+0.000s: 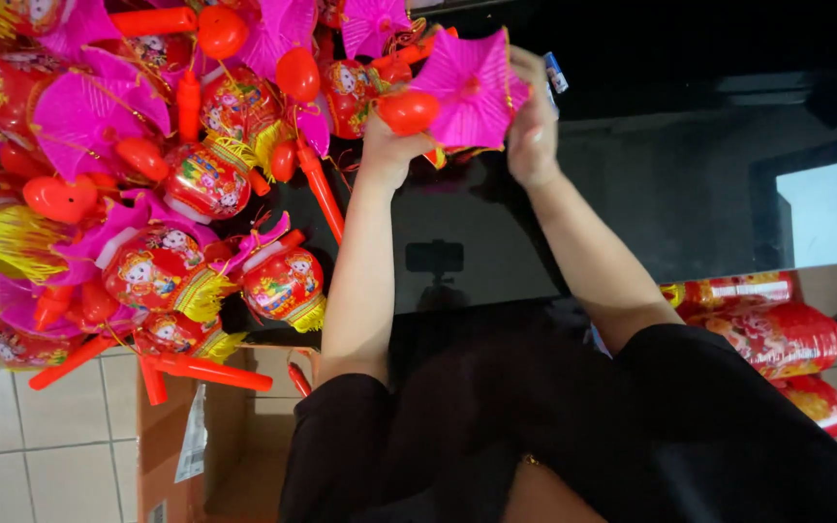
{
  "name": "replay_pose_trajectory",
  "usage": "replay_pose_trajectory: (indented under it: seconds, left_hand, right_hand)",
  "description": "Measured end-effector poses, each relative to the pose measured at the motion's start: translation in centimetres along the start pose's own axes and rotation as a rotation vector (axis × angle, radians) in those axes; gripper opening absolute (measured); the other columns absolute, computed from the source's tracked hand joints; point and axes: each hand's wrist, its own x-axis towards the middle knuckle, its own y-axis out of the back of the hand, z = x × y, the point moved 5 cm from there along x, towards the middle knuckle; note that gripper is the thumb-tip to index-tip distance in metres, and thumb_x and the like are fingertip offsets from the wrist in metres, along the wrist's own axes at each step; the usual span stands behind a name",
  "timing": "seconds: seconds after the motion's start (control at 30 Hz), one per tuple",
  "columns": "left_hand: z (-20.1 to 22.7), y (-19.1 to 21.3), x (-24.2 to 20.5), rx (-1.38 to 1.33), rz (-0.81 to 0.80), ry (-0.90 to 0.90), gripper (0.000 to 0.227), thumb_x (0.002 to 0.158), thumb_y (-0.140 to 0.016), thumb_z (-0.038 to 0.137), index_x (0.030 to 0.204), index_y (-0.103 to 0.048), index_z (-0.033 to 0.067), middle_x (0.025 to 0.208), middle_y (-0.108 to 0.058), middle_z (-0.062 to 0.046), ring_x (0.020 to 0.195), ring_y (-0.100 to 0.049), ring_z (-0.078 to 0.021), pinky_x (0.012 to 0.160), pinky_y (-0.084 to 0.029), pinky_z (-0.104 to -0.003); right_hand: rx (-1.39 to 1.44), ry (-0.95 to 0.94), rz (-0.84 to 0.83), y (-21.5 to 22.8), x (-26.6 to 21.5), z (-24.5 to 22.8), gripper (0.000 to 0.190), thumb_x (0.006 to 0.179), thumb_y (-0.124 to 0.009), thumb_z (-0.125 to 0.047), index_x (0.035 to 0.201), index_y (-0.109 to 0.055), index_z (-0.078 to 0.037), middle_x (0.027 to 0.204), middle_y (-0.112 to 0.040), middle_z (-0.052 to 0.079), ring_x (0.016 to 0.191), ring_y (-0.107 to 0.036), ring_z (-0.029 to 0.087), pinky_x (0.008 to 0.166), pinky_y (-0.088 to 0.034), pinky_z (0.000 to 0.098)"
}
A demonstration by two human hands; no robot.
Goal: Assembling small decorative lanterns by attaching plastic handles to the lantern bodies.
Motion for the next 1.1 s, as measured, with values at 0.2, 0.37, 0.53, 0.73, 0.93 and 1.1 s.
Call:
replay_pose_trajectory:
  seconds: [0.2, 0.37, 0.53, 0.73, 0.93, 1.1]
  left_hand:
    - [5.4, -2.8, -0.3, 0.263, -0.121, 0.013, 0.046, 0.066, -0.093, 0.011, 0.107, -0.074, 0.0123, 0.100, -0.075, -0.001, 0.097, -0.069, -0.0171, 0.092, -0.055, -0.036]
    - [4.8, -2.3, -0.7, 0.270, -0.099, 0.116, 0.028, 0.066, -0.088, 0.003, 0.086, -0.071, 0.0114, 0.077, -0.069, 0.000, 0.076, -0.068, -0.0146, 0.073, -0.056, -0.034]
    - [4.1, -2.6, -0.9, 0.235, -0.127, 0.145, 0.032, 0.069, -0.088, 0.004, 0.094, -0.071, 0.0134, 0.083, -0.066, 0.002, 0.083, -0.065, -0.0141, 0.075, -0.054, -0.033]
    - [3.0, -2.2, -0.7, 0.051, -0.156, 0.176, 0.034, 0.071, -0.083, -0.004, 0.096, -0.068, 0.0129, 0.083, -0.063, 0.002, 0.080, -0.062, -0.0141, 0.070, -0.052, -0.030]
    - [1.2, -1.5, -0.4, -0.015, -0.178, 0.173, 0.036, 0.072, -0.082, -0.008, 0.096, -0.066, 0.0137, 0.082, -0.063, 0.001, 0.079, -0.062, -0.0147, 0.069, -0.052, -0.032]
    - [-1.2, 0.0, -0.6, -0.259, -0.132, 0.111, 0.044, 0.071, -0.080, -0.020, 0.104, -0.070, 0.0082, 0.101, -0.075, -0.005, 0.094, -0.071, -0.0207, 0.079, -0.058, -0.037]
  right_hand:
    - [-0.012, -0.318, 0.084, 4.4, -0.8, 2.3, 0.030, 0.098, -0.075, -0.031, 0.086, -0.057, -0.009, 0.083, -0.054, 0.000, 0.075, -0.046, 0.009, 0.072, -0.035, 0.0276]
    - [0.128, -0.434, 0.055, 4.7, -1.4, 3.0, 0.023, 0.104, -0.067, -0.019, 0.084, -0.057, -0.011, 0.077, -0.051, -0.003, 0.067, -0.041, 0.006, 0.064, -0.031, 0.0247]
    - [0.034, -0.432, -0.067, 4.9, 0.0, 0.8, 0.044, 0.098, -0.071, -0.049, 0.097, -0.061, -0.007, 0.080, -0.059, -0.001, 0.066, -0.051, 0.006, 0.061, -0.038, 0.0236]
    - [-0.063, -0.776, -0.390, 5.1, 3.7, -1.6, 0.025, 0.101, -0.070, -0.025, 0.111, -0.059, -0.006, 0.088, -0.065, 0.005, 0.069, -0.062, 0.011, 0.057, -0.049, 0.0219]
    - [-0.200, -0.708, -0.666, 6.3, 5.8, -1.8, 0.020, 0.111, -0.063, -0.013, 0.095, -0.066, -0.001, 0.067, -0.063, 0.006, 0.059, -0.059, 0.010, 0.061, -0.050, 0.0236]
    - [0.030, -0.779, -0.715, 8.6, 4.1, 0.7, 0.018, 0.114, -0.059, -0.013, 0.103, -0.064, 0.000, 0.077, -0.066, 0.010, 0.065, -0.065, 0.013, 0.060, -0.055, 0.0235]
